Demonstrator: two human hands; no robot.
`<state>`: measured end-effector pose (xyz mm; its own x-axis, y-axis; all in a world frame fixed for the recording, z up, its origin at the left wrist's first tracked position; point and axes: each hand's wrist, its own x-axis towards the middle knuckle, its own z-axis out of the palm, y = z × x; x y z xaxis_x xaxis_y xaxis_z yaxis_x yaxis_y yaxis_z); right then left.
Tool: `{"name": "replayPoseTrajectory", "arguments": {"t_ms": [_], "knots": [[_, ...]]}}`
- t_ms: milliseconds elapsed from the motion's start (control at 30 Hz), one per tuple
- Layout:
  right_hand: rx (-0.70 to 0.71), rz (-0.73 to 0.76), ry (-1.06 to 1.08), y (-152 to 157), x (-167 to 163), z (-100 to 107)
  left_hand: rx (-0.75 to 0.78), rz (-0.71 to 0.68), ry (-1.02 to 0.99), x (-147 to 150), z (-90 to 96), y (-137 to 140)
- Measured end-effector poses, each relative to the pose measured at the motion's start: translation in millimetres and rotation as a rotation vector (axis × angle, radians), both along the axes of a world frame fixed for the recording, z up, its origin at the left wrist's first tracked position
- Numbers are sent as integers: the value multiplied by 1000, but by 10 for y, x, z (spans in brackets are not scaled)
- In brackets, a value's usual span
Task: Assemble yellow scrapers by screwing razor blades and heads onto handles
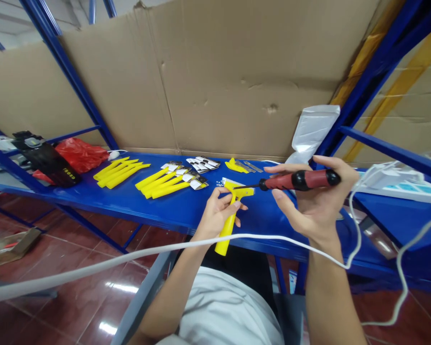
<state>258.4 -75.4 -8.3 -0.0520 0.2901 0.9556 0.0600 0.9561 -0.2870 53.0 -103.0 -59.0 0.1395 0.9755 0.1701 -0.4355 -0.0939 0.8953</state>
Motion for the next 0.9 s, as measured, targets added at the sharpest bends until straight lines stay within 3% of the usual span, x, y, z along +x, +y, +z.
{"name": "replayPoseTrajectory", "arguments": {"t_ms": [100, 267, 400, 533, 700, 900], "knots": [[-44, 11, -8, 19, -13, -28, 1, 39, -5, 5, -17, 8], [37, -142, 89, 124, 0, -83, -2, 31, 21, 2, -6, -9], [55, -75, -10, 111, 6, -62, 5, 10, 31, 2, -2, -10], [48, -27, 33, 63, -35, -25, 8, 0, 30, 5, 1, -13], [87, -146, 130, 59, -42, -30, 15, -28, 53, 5, 4, -24], [34, -14, 12, 61, -33, -20, 20, -1, 62, 13, -14, -18]]}}
